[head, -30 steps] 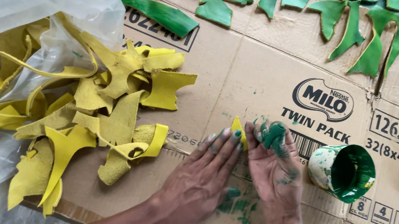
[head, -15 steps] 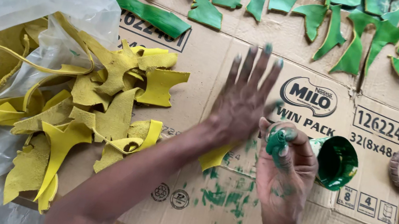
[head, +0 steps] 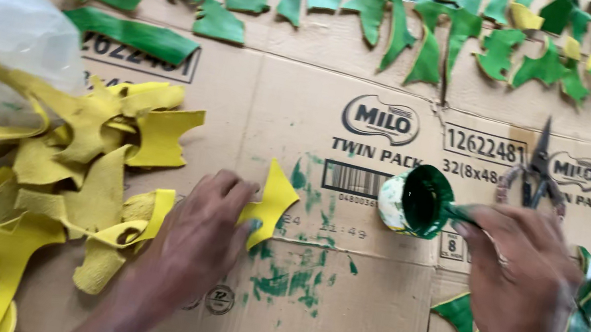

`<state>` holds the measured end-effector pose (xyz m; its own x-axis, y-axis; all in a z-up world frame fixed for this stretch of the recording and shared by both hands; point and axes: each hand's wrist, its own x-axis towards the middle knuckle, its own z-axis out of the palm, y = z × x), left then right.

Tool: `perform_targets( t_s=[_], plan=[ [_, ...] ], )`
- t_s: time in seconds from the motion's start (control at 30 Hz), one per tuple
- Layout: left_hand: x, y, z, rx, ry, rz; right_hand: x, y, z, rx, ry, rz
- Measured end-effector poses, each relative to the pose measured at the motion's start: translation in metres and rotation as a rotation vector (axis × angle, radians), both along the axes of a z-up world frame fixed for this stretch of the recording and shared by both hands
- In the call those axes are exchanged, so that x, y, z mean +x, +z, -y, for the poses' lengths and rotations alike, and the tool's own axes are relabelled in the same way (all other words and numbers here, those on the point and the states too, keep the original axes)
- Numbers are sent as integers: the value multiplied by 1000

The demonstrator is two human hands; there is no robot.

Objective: The person paints yellow foam pieces green using a small sponge and a paint can. They repeatedly pick up pieces, apply green paint to the surface, and place them on a cardboard surface to dry.

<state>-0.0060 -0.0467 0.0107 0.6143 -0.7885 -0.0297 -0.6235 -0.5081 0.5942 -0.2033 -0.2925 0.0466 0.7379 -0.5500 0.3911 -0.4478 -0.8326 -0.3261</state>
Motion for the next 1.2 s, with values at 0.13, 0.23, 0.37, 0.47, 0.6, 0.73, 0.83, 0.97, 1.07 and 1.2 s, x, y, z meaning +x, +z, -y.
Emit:
perform_targets(
  t_s=[0.13,0.23,0.37,0.47,0.6,0.73,0.83,0.97,1.07,1.2],
  plan=[
    [-22,-7,-1,-59,-1,-11,18,-21,19,-42,164,-65],
    [-25,-9,6,-7,32,-19,29,-36,30,-59,199,-104],
    [-28,-5,12,-11,107,-97,41,-52,37,-92,247,-181],
    [-28,-3,14,-60,82,-28,44,-57,38,-90,259,-264],
    [-18,-10,17,-4,32,51,38,-38,37,-90,206,-222],
    [-18,-19,18,-89,17,37,40,-29,31,-41,210,-273],
    [-15,-29,23,-164,-47,62,41,-19,26,-148,147,-152],
    [-17,-40,13,-162,-79,102,28,-4,-5,-70,50,-43],
    [-20,-40,4,-243,-86,122,35,-18,-44,83,183,78],
    [-21,-34,-4,-303,8,47,60,-46,-85,297,281,72]
  ],
)
